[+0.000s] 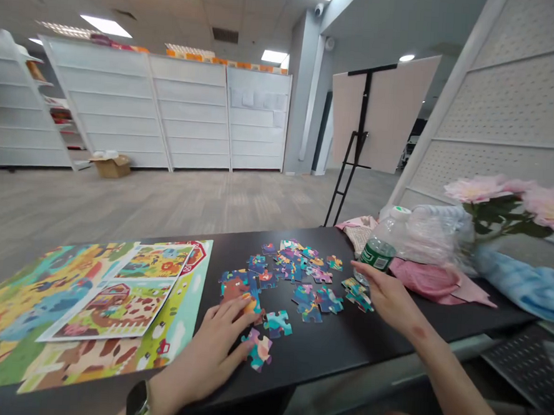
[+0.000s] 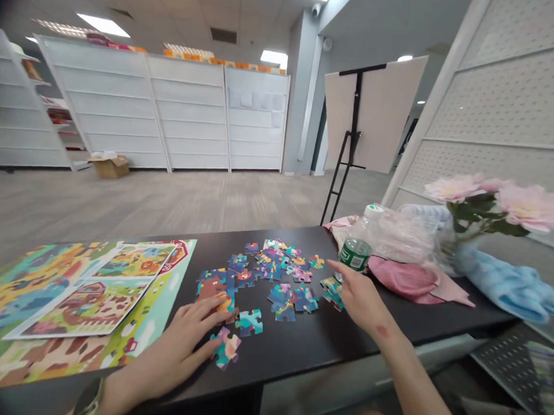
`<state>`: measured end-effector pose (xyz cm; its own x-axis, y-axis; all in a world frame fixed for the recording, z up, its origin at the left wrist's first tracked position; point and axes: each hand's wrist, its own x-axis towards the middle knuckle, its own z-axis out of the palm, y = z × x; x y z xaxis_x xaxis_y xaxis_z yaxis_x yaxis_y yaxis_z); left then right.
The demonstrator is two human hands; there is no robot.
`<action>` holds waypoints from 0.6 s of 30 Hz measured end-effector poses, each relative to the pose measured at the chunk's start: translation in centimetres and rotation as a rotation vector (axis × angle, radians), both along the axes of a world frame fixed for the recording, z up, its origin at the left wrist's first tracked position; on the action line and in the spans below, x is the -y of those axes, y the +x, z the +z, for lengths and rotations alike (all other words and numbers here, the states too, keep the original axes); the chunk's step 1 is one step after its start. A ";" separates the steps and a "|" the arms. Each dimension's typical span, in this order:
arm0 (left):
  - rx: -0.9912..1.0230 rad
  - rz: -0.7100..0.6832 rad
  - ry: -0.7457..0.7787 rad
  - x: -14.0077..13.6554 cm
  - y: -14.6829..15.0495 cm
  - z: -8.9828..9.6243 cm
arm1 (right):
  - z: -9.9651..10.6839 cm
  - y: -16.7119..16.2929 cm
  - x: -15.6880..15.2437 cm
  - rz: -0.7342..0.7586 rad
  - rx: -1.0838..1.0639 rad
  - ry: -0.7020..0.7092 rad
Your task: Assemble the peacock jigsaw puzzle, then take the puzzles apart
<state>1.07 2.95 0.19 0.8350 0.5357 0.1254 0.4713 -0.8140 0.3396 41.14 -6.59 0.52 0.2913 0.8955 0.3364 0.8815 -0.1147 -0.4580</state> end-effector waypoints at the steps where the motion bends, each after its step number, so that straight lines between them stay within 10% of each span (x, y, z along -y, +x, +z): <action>1: 0.011 -0.008 0.005 0.0 -0.1 -0.2 | -0.9 -0.1 1.9 -0.033 0.048 -0.010; 8: 0.088 -0.022 0.059 0.0 -0.1 -1.6 | -6.7 -4.9 12.0 -0.123 0.188 -0.014; 18: 0.116 0.017 0.091 1.0 -0.2 -0.9 | -5.2 -7.6 10.6 -0.117 -0.095 0.156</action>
<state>0.90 1.93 -0.73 0.8032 0.5314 0.2691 0.4471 -0.8364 0.3172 33.52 -17.20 -4.70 0.4275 0.7930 0.4341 0.8183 -0.1352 -0.5587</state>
